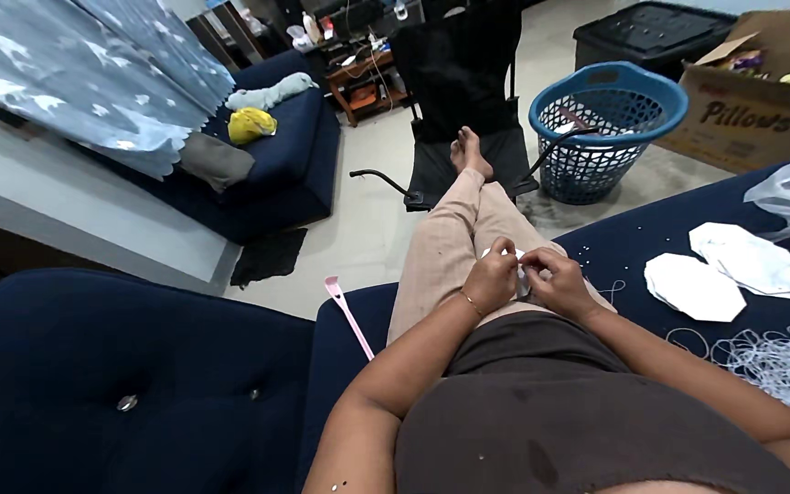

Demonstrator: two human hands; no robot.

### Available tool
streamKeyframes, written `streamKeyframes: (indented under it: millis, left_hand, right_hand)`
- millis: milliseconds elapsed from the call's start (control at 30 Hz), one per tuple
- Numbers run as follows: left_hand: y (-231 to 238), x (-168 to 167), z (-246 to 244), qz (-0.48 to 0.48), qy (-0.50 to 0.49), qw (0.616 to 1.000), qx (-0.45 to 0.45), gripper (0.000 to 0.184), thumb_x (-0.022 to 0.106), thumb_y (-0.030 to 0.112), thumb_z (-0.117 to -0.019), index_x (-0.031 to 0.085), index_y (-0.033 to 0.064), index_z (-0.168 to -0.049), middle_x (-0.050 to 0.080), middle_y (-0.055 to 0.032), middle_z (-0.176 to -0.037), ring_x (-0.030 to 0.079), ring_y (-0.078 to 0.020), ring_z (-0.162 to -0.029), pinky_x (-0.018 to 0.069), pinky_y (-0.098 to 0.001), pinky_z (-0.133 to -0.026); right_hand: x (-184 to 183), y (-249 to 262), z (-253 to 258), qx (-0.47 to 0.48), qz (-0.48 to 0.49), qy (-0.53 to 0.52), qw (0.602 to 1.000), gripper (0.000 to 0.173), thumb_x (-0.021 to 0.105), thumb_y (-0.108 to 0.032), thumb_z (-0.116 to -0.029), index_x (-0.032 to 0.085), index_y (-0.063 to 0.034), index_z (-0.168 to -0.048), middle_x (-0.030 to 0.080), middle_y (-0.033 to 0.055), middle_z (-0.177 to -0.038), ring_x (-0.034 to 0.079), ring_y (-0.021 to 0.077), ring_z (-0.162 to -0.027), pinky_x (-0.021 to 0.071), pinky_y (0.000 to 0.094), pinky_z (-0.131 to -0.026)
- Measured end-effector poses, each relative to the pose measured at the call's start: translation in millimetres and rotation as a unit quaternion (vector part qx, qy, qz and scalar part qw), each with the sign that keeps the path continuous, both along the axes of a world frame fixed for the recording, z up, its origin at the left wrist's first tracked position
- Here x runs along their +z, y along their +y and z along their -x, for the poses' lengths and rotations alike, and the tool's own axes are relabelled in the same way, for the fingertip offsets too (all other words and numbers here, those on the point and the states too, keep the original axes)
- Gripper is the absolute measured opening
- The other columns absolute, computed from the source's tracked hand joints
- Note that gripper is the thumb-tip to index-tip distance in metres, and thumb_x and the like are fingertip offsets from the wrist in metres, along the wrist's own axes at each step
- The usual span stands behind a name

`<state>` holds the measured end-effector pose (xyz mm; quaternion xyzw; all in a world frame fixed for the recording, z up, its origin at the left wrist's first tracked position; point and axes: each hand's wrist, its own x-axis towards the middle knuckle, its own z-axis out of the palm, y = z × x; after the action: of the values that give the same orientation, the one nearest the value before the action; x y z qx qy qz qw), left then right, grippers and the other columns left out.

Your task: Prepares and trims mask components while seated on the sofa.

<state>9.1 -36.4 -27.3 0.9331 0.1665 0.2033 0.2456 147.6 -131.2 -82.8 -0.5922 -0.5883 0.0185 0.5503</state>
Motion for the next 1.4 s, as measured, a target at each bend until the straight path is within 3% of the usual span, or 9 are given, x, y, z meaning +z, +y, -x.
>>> streamKeyframes:
  millis: [133,300,433,533,667,767,1133,1300,1400]
  left_hand:
    - [4,6,2,0.059,0.024,0.998,-0.024,0.018,0.057,0.002,-0.0957,0.071,-0.0080,-0.093,0.063,-0.0219,-0.117,0.064,-0.0181,-0.082,0.0561,-0.0304,-0.079]
    - [13,2,9,0.243,-0.063,0.968,-0.020,0.012,0.066,0.004,-0.0941,0.072,-0.0066,-0.094,0.059,-0.0152,-0.115,0.057,-0.0030,-0.079,0.0518,-0.0169,-0.073]
    - [16,1,10,0.367,-0.086,0.926,-0.022,0.008,0.068,0.000,-0.0916,0.071,-0.0061,-0.095,0.060,-0.0119,-0.116,0.061,-0.0061,-0.093,0.0546,-0.0207,-0.083]
    - [15,1,9,0.402,-0.085,0.911,-0.009,0.008,0.066,-0.001,-0.0918,0.071,-0.0061,-0.095,0.061,-0.0109,-0.115,0.061,-0.0064,-0.095,0.0538,-0.0208,-0.082]
    - [13,5,8,0.393,-0.074,0.916,0.017,0.008,0.066,-0.001,-0.0924,0.071,-0.0060,-0.096,0.061,-0.0106,-0.114,0.060,-0.0048,-0.090,0.0524,-0.0192,-0.078]
    - [13,3,8,0.369,-0.078,0.926,0.028,0.008,0.067,-0.002,-0.0920,0.071,-0.0076,-0.095,0.061,-0.0125,-0.113,0.061,-0.0063,-0.093,0.0541,-0.0205,-0.083]
    - [10,6,7,0.245,-0.017,0.969,0.020,0.013,0.064,0.001,-0.0950,0.072,-0.0087,-0.095,0.062,-0.0174,-0.113,0.061,-0.0096,-0.092,0.0527,-0.0215,-0.084]
    - [10,10,6,0.188,0.041,0.981,0.001,0.016,0.060,0.001,-0.0976,0.071,-0.0098,-0.099,0.062,-0.0215,-0.116,0.063,-0.0163,-0.095,0.0531,-0.0264,-0.087]
    - [10,11,7,0.182,0.048,0.982,0.003,0.017,0.058,0.001,-0.0986,0.071,-0.0096,-0.103,0.062,-0.0222,-0.118,0.063,-0.0185,-0.097,0.0531,-0.0280,-0.089]
  right_hand:
    - [-1,0,0,0.011,-0.019,0.008,1.000,0.014,0.062,-0.003,-0.0902,0.064,0.0041,-0.101,0.067,0.0139,-0.091,0.065,0.0169,-0.077,0.0564,0.0302,-0.073]
    - [-1,3,-3,0.071,-0.028,0.075,0.994,0.010,0.061,-0.003,-0.0907,0.061,0.0020,-0.099,0.067,0.0094,-0.093,0.064,0.0105,-0.081,0.0556,0.0268,-0.076]
    - [3,2,-4,0.130,-0.008,0.191,0.973,0.006,0.063,0.001,-0.0878,0.063,-0.0033,-0.092,0.067,0.0014,-0.093,0.065,0.0049,-0.084,0.0563,0.0237,-0.079]
    - [4,-1,-3,0.124,0.003,0.216,0.969,0.008,0.062,0.002,-0.0879,0.068,-0.0017,-0.093,0.070,0.0011,-0.092,0.066,0.0031,-0.081,0.0574,0.0219,-0.077]
    - [1,-1,-2,0.088,0.001,0.182,0.979,0.010,0.064,0.000,-0.0875,0.070,0.0010,-0.095,0.071,0.0040,-0.091,0.066,0.0034,-0.079,0.0576,0.0218,-0.076]
    - [0,-4,-2,0.069,0.003,0.126,0.990,0.014,0.064,-0.007,-0.0901,0.072,0.0015,-0.098,0.071,0.0077,-0.093,0.066,0.0058,-0.081,0.0570,0.0226,-0.078]
    - [2,-1,-2,0.004,-0.043,-0.152,0.987,0.015,0.060,-0.007,-0.0921,0.072,0.0009,-0.089,0.072,0.0152,-0.086,0.070,0.0288,-0.080,0.0580,0.0401,-0.075]
    - [-1,0,-4,0.010,-0.029,-0.154,0.988,0.015,0.058,-0.008,-0.0908,0.070,0.0011,-0.087,0.070,0.0154,-0.082,0.069,0.0298,-0.077,0.0571,0.0411,-0.072]
    - [-2,-3,-3,0.028,0.024,-0.077,0.996,0.017,0.057,-0.010,-0.0907,0.069,0.0024,-0.089,0.068,0.0156,-0.082,0.066,0.0250,-0.073,0.0559,0.0383,-0.068]
